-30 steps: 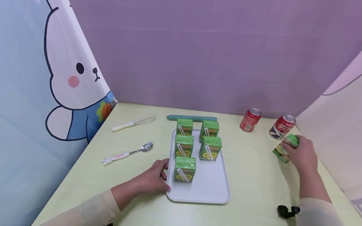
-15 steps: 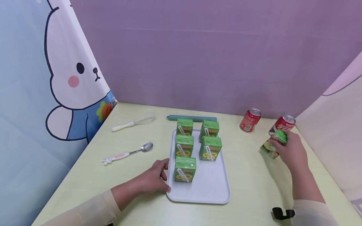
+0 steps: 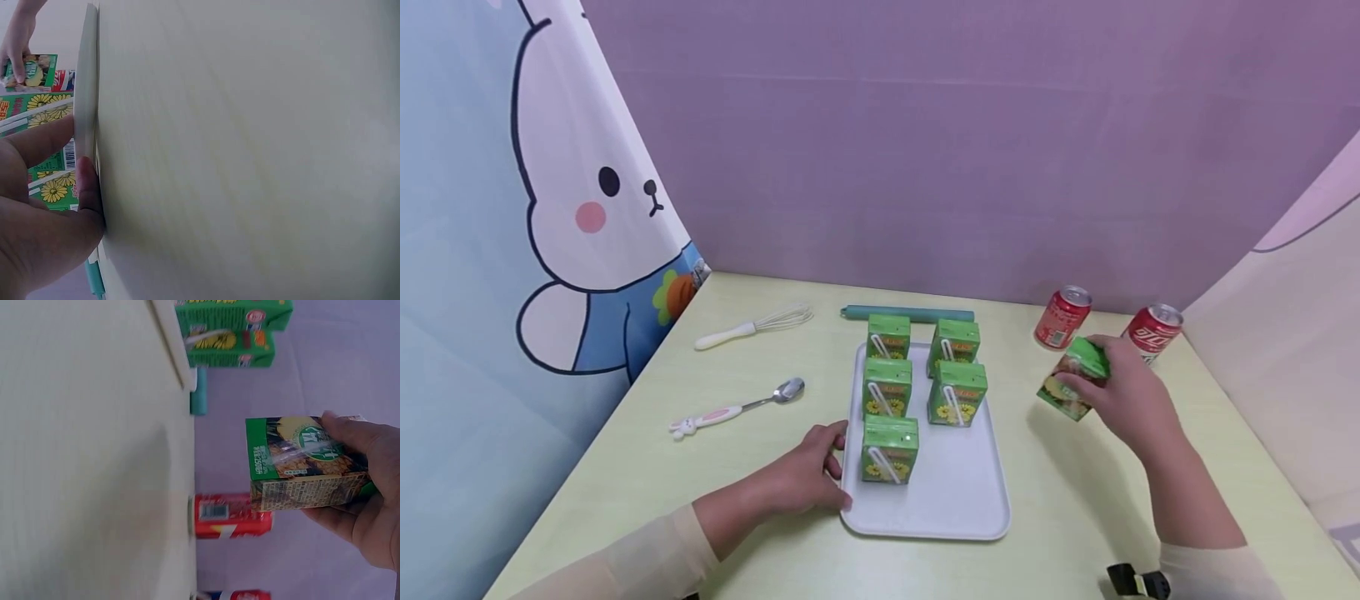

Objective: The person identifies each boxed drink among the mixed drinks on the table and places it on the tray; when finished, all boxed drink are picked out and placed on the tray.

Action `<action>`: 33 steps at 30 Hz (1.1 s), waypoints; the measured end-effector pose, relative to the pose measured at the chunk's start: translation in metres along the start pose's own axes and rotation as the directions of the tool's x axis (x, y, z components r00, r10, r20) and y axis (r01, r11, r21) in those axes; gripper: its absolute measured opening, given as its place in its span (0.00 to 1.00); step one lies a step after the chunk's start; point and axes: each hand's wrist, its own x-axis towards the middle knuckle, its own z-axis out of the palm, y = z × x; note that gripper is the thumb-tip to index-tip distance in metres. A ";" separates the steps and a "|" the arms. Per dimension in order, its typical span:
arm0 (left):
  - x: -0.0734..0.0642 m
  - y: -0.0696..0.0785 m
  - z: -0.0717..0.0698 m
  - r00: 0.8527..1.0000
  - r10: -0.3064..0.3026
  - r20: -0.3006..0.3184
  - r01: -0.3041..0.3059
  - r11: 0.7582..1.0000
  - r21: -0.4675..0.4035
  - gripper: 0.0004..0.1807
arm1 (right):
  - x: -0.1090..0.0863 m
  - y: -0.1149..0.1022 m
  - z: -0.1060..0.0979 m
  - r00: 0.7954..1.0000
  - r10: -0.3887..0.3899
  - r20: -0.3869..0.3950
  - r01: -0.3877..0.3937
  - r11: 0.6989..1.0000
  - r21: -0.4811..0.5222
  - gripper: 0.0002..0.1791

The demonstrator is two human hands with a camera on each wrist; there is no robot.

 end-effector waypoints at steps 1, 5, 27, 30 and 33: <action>0.000 0.000 0.000 1.000 0.000 0.001 0.000 1.000 0.000 0.58 | -0.001 -0.006 0.000 1.000 -0.017 0.003 0.017 1.000 0.000 0.32; 0.000 -0.001 0.000 1.000 -0.008 0.003 0.008 1.000 0.003 0.58 | -0.009 -0.026 -0.001 0.997 -0.059 0.046 0.059 0.998 0.001 0.35; 0.001 -0.001 -0.001 1.000 0.001 0.008 -0.001 1.000 0.005 0.58 | -0.032 -0.092 0.046 0.919 -0.224 0.324 0.209 0.974 0.082 0.32; 0.001 -0.002 -0.001 1.000 -0.001 0.014 0.001 1.000 0.015 0.58 | -0.032 -0.096 0.054 0.911 -0.220 0.350 0.204 0.975 0.083 0.32; 0.002 -0.002 -0.001 1.000 -0.006 0.013 0.006 1.000 0.007 0.58 | -0.032 -0.099 0.061 0.902 -0.226 0.369 0.210 0.974 0.082 0.33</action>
